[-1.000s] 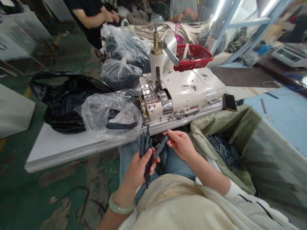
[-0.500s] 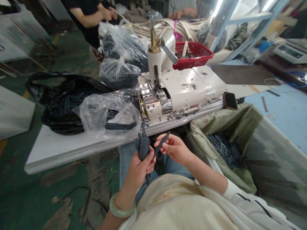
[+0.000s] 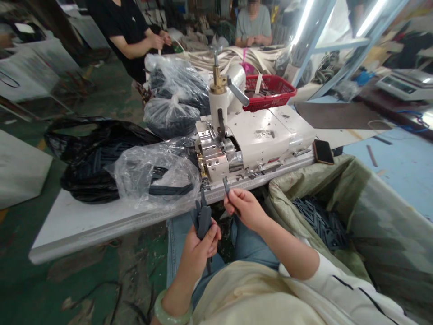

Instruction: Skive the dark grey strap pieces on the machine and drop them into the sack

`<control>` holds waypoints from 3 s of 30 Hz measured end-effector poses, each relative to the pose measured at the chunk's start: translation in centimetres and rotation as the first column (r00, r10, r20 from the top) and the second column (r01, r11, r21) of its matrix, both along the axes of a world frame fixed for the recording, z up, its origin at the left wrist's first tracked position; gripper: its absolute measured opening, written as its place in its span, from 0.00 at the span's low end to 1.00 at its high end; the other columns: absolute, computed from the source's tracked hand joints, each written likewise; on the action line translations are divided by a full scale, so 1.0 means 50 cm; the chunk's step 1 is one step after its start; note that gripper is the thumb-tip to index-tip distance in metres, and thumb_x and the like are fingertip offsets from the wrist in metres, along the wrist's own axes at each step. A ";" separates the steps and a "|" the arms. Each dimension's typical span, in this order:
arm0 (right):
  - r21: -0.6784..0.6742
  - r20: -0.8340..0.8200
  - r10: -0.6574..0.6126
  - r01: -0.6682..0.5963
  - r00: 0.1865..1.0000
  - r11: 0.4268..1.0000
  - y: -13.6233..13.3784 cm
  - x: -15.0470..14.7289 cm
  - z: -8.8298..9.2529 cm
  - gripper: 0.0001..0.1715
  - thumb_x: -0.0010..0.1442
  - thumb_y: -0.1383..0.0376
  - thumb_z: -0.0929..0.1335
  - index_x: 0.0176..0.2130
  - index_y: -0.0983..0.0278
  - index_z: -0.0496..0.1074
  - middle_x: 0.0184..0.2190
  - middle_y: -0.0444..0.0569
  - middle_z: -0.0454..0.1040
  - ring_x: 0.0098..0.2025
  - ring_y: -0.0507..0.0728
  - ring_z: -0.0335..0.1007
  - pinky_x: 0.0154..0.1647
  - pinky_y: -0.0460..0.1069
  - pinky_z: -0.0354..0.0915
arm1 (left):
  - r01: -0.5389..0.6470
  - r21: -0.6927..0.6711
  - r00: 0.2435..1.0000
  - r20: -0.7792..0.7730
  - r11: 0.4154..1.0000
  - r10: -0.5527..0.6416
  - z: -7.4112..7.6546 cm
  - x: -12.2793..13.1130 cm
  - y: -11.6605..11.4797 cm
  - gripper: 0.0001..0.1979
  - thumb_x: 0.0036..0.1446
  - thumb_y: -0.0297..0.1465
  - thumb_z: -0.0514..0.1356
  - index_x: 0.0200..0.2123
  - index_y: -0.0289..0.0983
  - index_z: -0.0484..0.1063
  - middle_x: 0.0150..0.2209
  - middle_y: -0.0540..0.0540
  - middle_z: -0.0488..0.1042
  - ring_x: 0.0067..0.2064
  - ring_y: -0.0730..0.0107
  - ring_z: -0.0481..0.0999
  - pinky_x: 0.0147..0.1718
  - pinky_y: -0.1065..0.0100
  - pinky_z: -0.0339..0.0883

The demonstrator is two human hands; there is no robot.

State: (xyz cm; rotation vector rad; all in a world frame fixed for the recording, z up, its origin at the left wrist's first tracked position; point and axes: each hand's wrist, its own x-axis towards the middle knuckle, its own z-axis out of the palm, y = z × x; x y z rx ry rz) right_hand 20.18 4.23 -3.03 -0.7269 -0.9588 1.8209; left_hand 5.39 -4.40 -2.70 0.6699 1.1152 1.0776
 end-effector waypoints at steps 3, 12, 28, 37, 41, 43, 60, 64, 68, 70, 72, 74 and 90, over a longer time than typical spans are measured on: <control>-0.070 0.089 -0.089 0.095 0.992 0.993 0.088 0.002 0.021 0.22 0.56 0.49 0.70 0.27 0.65 0.67 0.11 0.34 0.53 0.13 0.44 0.44 0.13 0.41 0.42 | -0.035 0.015 0.999 -0.011 0.999 0.035 -0.001 -0.008 0.001 0.14 0.54 0.39 0.64 0.37 0.38 0.65 0.23 0.56 0.66 0.16 0.86 0.54 0.14 0.79 0.46; -0.192 0.188 -0.197 0.233 0.962 0.953 0.211 -0.029 0.057 0.19 0.56 0.60 0.69 0.20 0.65 0.62 0.08 0.33 0.51 0.10 0.42 0.40 0.10 0.41 0.34 | -0.112 0.006 0.994 -0.003 0.994 0.112 -0.003 -0.028 0.006 0.14 0.54 0.37 0.65 0.37 0.38 0.65 0.22 0.57 0.64 0.16 0.85 0.53 0.13 0.80 0.46; 0.258 0.384 -0.842 0.832 0.379 0.492 0.100 0.200 -0.001 0.22 0.57 0.48 0.64 0.29 0.63 0.67 0.13 0.36 0.56 0.14 0.48 0.50 0.15 0.45 0.48 | -0.063 -0.021 0.996 0.060 0.998 0.065 0.002 -0.026 0.012 0.15 0.52 0.39 0.66 0.36 0.38 0.64 0.21 0.58 0.62 0.16 0.85 0.52 0.13 0.79 0.45; 0.704 0.663 -0.739 0.435 -0.118 0.562 -0.091 0.339 -0.016 0.25 0.59 0.54 0.65 0.47 0.70 0.72 0.35 0.59 0.75 0.36 0.62 0.72 0.37 0.57 0.68 | 0.141 -0.080 0.987 0.086 0.987 -0.134 -0.003 0.023 0.022 0.15 0.53 0.38 0.65 0.37 0.38 0.63 0.21 0.58 0.61 0.16 0.85 0.52 0.14 0.80 0.45; 0.407 0.596 -0.355 0.110 0.720 0.907 -0.082 0.133 0.042 0.21 0.60 0.55 0.67 0.49 0.63 0.70 0.27 0.45 0.73 0.24 0.51 0.67 0.25 0.46 0.65 | 0.222 -0.118 0.975 -0.003 0.968 -0.224 -0.005 0.044 0.014 0.16 0.53 0.41 0.63 0.37 0.39 0.61 0.19 0.60 0.58 0.16 0.83 0.52 0.12 0.80 0.44; 0.403 0.568 -0.253 0.004 0.783 0.915 -0.075 0.058 0.055 0.17 0.56 0.56 0.71 0.43 0.63 0.73 0.24 0.43 0.70 0.22 0.49 0.64 0.22 0.43 0.62 | 0.238 -0.130 0.968 -0.046 0.963 -0.245 0.000 0.042 0.004 0.16 0.53 0.41 0.63 0.36 0.40 0.61 0.18 0.61 0.56 0.16 0.82 0.52 0.12 0.79 0.44; -0.051 0.168 -0.416 0.430 0.894 0.902 -0.073 0.045 0.019 0.14 0.53 0.57 0.74 0.30 0.64 0.69 0.17 0.41 0.72 0.14 0.46 0.61 0.11 0.39 0.56 | -0.087 0.007 0.983 0.164 0.996 0.084 0.035 0.006 -0.005 0.18 0.50 0.40 0.68 0.38 0.37 0.66 0.18 0.60 0.56 0.15 0.85 0.50 0.12 0.81 0.45; -0.045 0.157 -0.382 0.393 0.911 0.918 -0.080 0.047 0.004 0.13 0.54 0.58 0.73 0.30 0.64 0.71 0.19 0.42 0.74 0.15 0.47 0.65 0.13 0.40 0.61 | -0.146 0.029 0.986 0.086 0.989 0.143 0.038 0.010 -0.004 0.15 0.51 0.38 0.67 0.34 0.37 0.66 0.16 0.60 0.55 0.15 0.84 0.51 0.12 0.81 0.46; 0.034 0.152 -0.325 0.324 0.933 0.945 -0.090 0.054 -0.005 0.08 0.54 0.61 0.73 0.33 0.63 0.75 0.22 0.45 0.77 0.21 0.51 0.73 0.21 0.45 0.70 | -0.218 0.055 0.975 0.055 0.974 0.215 0.039 0.002 -0.002 0.13 0.52 0.37 0.67 0.33 0.37 0.66 0.16 0.60 0.55 0.15 0.84 0.52 0.12 0.80 0.46; 0.166 0.203 -0.329 0.299 0.922 0.940 -0.097 0.062 -0.002 0.05 0.55 0.62 0.73 0.33 0.61 0.77 0.26 0.47 0.79 0.25 0.54 0.76 0.25 0.48 0.74 | -0.252 0.053 0.967 0.062 0.966 0.248 0.042 -0.002 -0.001 0.13 0.52 0.36 0.66 0.33 0.37 0.66 0.17 0.60 0.56 0.15 0.84 0.52 0.12 0.81 0.46; 0.361 0.293 -0.334 0.220 0.896 0.906 -0.103 0.072 0.004 0.04 0.57 0.63 0.71 0.33 0.59 0.79 0.32 0.49 0.81 0.30 0.56 0.78 0.30 0.52 0.76 | -0.281 0.049 0.958 0.068 0.958 0.278 0.046 -0.006 0.002 0.13 0.51 0.36 0.67 0.33 0.37 0.67 0.18 0.59 0.56 0.15 0.84 0.52 0.12 0.81 0.45; 0.534 0.387 -0.350 0.102 0.853 0.839 -0.109 0.081 0.010 0.07 0.58 0.66 0.70 0.35 0.56 0.80 0.37 0.49 0.81 0.34 0.57 0.78 0.35 0.53 0.76 | -0.302 0.048 0.951 0.076 0.952 0.298 0.051 -0.008 0.006 0.13 0.50 0.35 0.67 0.33 0.37 0.67 0.18 0.59 0.56 0.15 0.84 0.52 0.12 0.81 0.45; 0.583 0.432 -0.347 0.036 0.833 0.812 -0.132 0.072 -0.006 0.15 0.56 0.70 0.70 0.41 0.53 0.79 0.42 0.47 0.80 0.41 0.57 0.79 0.42 0.53 0.75 | -0.345 0.097 0.937 0.101 0.934 0.335 0.053 0.000 0.013 0.10 0.51 0.34 0.66 0.32 0.36 0.70 0.18 0.56 0.63 0.15 0.84 0.54 0.13 0.79 0.45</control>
